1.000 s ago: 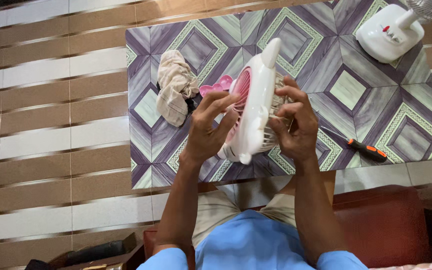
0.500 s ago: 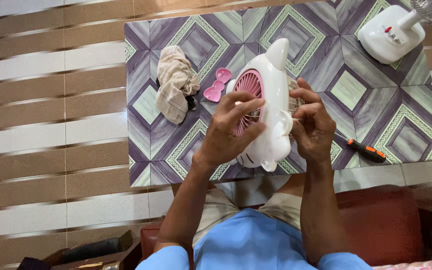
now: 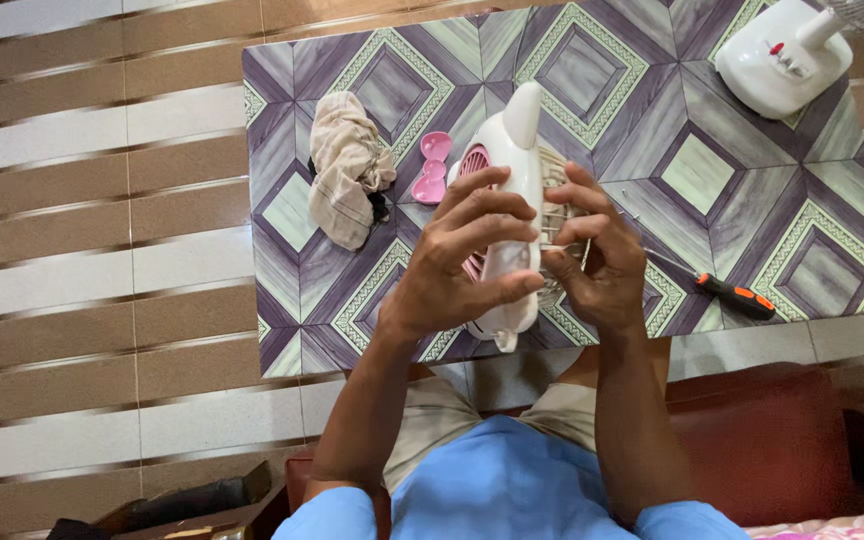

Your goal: The person disassembles a small white and pink electric fan on a patterned table. They use a yellow screwdriver to remove screws from the rear grille and then a black screwdriver to loosen the central hub, detaching the front grille and exposing the fan blades.

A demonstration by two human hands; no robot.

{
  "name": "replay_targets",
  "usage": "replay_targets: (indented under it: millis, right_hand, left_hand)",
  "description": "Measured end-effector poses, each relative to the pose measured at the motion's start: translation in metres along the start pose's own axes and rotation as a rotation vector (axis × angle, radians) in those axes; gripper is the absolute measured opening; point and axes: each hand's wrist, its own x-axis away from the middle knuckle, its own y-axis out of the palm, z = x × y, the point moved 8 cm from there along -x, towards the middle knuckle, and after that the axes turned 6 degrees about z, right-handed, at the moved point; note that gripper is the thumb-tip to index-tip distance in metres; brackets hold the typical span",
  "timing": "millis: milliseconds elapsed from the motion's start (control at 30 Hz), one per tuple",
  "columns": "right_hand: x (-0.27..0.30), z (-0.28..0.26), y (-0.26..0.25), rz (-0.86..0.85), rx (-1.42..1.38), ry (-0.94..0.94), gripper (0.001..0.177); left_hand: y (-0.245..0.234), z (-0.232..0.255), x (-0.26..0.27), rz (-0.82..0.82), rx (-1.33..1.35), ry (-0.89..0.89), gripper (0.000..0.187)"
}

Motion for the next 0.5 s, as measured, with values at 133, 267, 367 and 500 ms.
replay_targets:
  millis: [133,267,367,500]
  right_hand:
    - [-0.001,-0.006,0.006,-0.009,0.119,-0.052,0.028]
    - [-0.003,-0.007,0.013,-0.025,0.085,-0.045,0.028]
    - [-0.003,-0.007,0.015,-0.045,0.077,-0.04,0.027]
    - [-0.008,-0.008,0.019,-0.062,0.088,-0.054,0.029]
  left_hand:
    - [-0.001,-0.001,0.002,0.018,-0.043,-0.065,0.03]
    - [-0.009,-0.001,0.002,-0.009,0.013,-0.027,0.031]
    - [-0.015,-0.004,0.006,-0.019,0.068,-0.039,0.03]
    - [-0.016,-0.008,0.009,-0.009,0.117,-0.047,0.03]
